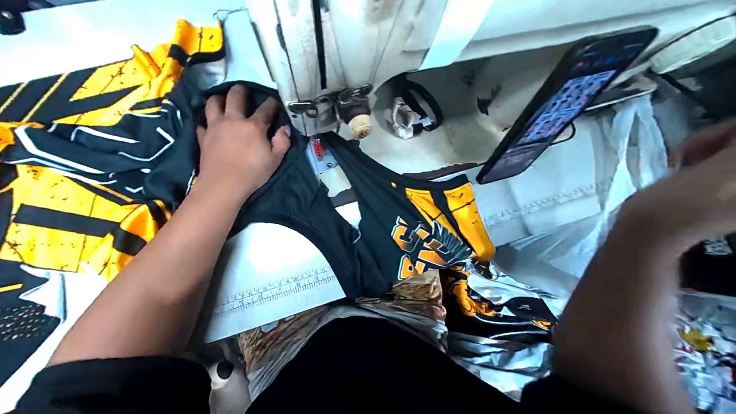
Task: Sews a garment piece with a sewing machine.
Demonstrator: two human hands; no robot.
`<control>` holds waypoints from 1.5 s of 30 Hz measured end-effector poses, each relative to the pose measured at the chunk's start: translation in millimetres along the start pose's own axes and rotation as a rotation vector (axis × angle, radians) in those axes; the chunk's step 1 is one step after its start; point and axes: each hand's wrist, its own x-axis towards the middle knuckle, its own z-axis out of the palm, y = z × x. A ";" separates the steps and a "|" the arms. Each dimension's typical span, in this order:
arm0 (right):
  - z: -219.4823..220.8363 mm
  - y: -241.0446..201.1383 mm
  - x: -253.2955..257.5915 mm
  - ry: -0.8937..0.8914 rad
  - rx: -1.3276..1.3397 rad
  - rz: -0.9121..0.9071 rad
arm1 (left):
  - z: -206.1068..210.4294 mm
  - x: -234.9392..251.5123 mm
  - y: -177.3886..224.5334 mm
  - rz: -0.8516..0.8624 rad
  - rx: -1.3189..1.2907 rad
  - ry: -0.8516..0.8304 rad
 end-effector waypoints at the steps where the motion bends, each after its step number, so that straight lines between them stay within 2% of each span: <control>1: 2.9 -25.9 -56.5 -0.086 -0.009 0.089 | -0.4 -0.8 1.0 -0.007 -0.008 0.003; 3: 16.2 -62.2 -143.9 -0.332 0.040 0.483 | 0.5 0.6 -0.4 0.000 -0.015 0.011; 5: 30.8 -66.4 -192.0 -0.659 0.232 0.918 | 2.0 -0.8 -2.0 0.012 -0.021 0.015; 6: 38.6 -61.2 -203.4 -0.831 0.345 1.043 | 1.9 -1.5 -2.4 0.018 -0.016 0.014; 8: 56.8 -54.7 -202.4 -1.054 0.446 1.077 | 0.3 0.0 -1.6 0.020 -0.018 0.005; 10: 63.0 -60.5 -180.3 -1.135 0.449 1.004 | -1.8 -1.3 -1.8 0.024 -0.043 -0.016; 13: 35.6 -88.9 -130.2 -1.167 0.656 0.788 | -26.5 -9.2 -18.5 0.153 -0.232 0.011; 15: 16.0 -111.0 -94.0 -1.030 0.781 0.624 | -49.9 -22.6 -53.8 0.221 -0.360 0.115; 16: 11.8 -121.9 -75.7 -0.928 0.739 0.527 | -59.2 -34.7 -75.3 0.180 -0.399 0.132; 18: 22.1 -139.4 -44.7 -0.697 0.531 0.297 | -75.6 -65.1 -109.6 0.028 -0.374 0.075; 19: 32.1 -145.9 -32.2 -0.642 0.363 0.139 | -76.7 -80.5 -131.0 -0.024 -0.309 0.024; 20: 39.8 -154.6 -24.3 -0.671 0.125 0.009 | -72.5 -99.0 -152.0 -0.068 -0.219 -0.037; 21: 46.0 -164.0 -21.2 -0.781 -0.103 -0.075 | -66.0 -118.2 -168.6 -0.103 -0.128 -0.086; 22: 53.6 -170.5 -22.2 -0.950 -0.250 -0.082 | -61.7 -138.0 -171.3 -0.155 -0.053 -0.108; 24: 78.9 -167.6 -27.6 -1.244 -0.318 0.021 | -59.9 -179.4 -137.5 -0.284 0.104 -0.101; 26: 108.7 -157.0 -14.2 -1.279 -0.232 0.062 | -60.7 -215.8 -81.4 -0.385 0.156 -0.116; 28: 139.8 -157.7 13.4 -1.139 -0.173 0.015 | -61.2 -244.2 -27.8 -0.360 0.068 -0.133; 31: 184.9 -162.6 42.1 -0.820 -0.071 -0.107 | -51.5 -264.4 35.3 -0.059 -0.319 -0.023; 33: 195.5 -166.5 42.9 -0.770 0.039 -0.133 | -41.6 -261.1 74.7 0.108 -0.642 0.028; 35: 185.8 -171.9 26.9 -0.709 0.048 -0.148 | -31.3 -249.5 97.1 0.168 -0.700 0.054; 37: 161.8 -181.1 0.4 -0.667 0.068 -0.250 | -22.5 -239.0 91.2 0.060 -0.528 0.166; 40: 144.5 -208.9 -47.7 -0.674 0.278 -0.514 | -8.3 -231.8 43.7 -0.234 -0.251 0.256; 42: 160.0 -230.5 -70.9 -0.763 0.390 -0.588 | -2.5 -237.3 18.6 -0.358 -0.185 0.248; 45: 203.0 -250.7 -83.2 -0.974 0.295 -0.591 | -9.3 -243.7 8.0 -0.415 -0.228 0.192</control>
